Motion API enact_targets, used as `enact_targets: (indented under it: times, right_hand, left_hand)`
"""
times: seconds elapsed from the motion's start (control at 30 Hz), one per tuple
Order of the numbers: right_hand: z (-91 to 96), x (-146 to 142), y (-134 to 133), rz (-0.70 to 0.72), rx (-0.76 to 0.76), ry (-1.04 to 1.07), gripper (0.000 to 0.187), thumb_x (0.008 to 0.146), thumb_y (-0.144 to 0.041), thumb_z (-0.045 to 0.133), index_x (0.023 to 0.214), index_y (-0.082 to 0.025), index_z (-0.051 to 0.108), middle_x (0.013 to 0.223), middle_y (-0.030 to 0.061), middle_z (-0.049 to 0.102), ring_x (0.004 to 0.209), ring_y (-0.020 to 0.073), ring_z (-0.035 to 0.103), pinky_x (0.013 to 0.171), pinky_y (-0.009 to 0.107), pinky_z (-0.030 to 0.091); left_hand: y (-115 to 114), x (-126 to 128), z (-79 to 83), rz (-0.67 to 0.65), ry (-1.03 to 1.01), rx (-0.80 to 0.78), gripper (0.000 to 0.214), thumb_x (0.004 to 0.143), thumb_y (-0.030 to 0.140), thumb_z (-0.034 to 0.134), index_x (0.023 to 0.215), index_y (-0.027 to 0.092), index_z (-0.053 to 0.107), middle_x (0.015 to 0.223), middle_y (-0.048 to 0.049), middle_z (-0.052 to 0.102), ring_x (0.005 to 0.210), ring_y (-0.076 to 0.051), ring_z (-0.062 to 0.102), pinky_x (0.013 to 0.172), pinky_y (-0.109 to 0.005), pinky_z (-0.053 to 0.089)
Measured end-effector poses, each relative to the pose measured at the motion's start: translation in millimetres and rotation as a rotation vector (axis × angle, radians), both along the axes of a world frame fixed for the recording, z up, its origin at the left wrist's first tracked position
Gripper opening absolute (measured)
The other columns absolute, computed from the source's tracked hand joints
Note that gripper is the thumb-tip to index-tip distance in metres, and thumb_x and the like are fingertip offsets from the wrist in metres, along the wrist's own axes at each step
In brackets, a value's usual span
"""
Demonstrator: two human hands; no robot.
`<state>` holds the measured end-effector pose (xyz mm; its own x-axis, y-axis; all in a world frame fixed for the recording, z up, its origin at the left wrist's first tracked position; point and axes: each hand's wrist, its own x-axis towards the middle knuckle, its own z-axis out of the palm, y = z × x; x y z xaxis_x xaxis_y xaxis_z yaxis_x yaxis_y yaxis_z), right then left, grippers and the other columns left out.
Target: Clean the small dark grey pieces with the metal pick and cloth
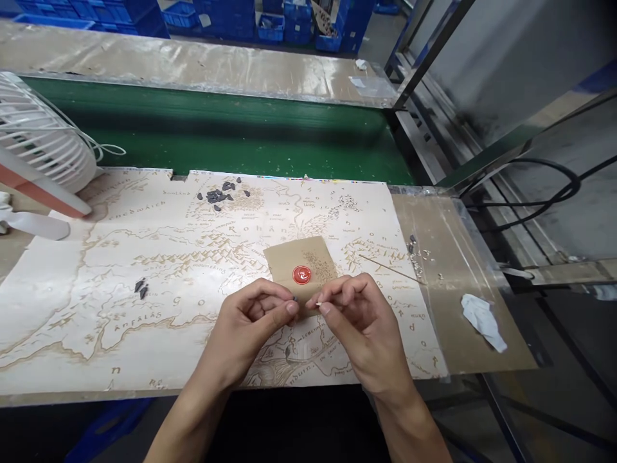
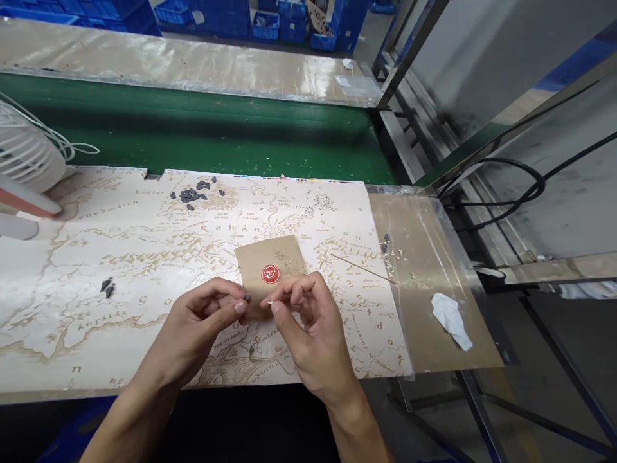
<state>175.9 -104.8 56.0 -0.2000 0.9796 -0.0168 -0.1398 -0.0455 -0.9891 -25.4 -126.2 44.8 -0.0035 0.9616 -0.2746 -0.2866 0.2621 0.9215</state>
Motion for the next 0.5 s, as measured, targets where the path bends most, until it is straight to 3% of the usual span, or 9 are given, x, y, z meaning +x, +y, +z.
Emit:
enact_targets:
  times: [0.23,0.5]
  right_hand:
    - [2.8,-4,0,0.036,-0.02,0.138,0.025,0.109,-0.023,0.081,0.1,-0.028,0.058,0.108,0.0003,0.075,0.098,0.0196,0.08,0.089,0.037,0.072]
    - [1.7,-2,0,0.047,0.016,0.116,0.024,0.11,-0.022,0.078,0.101,-0.028,0.057,0.109,-0.0007,0.072,0.096,0.0169,0.076,0.088,0.034,0.072]
  left_hand:
    - [3,12,2.7,0.026,-0.18,0.013,0.018,0.096,0.031,0.096,0.102,0.021,0.082,0.084,-0.002,0.083,0.082,-0.015,0.079,0.082,-0.025,0.065]
    - [-2,14,4.2,-0.045,-0.164,0.0,0.012,0.1,0.032,0.092,0.103,0.023,0.086,0.086,-0.0011,0.083,0.085,-0.012,0.078,0.083,-0.02,0.062]
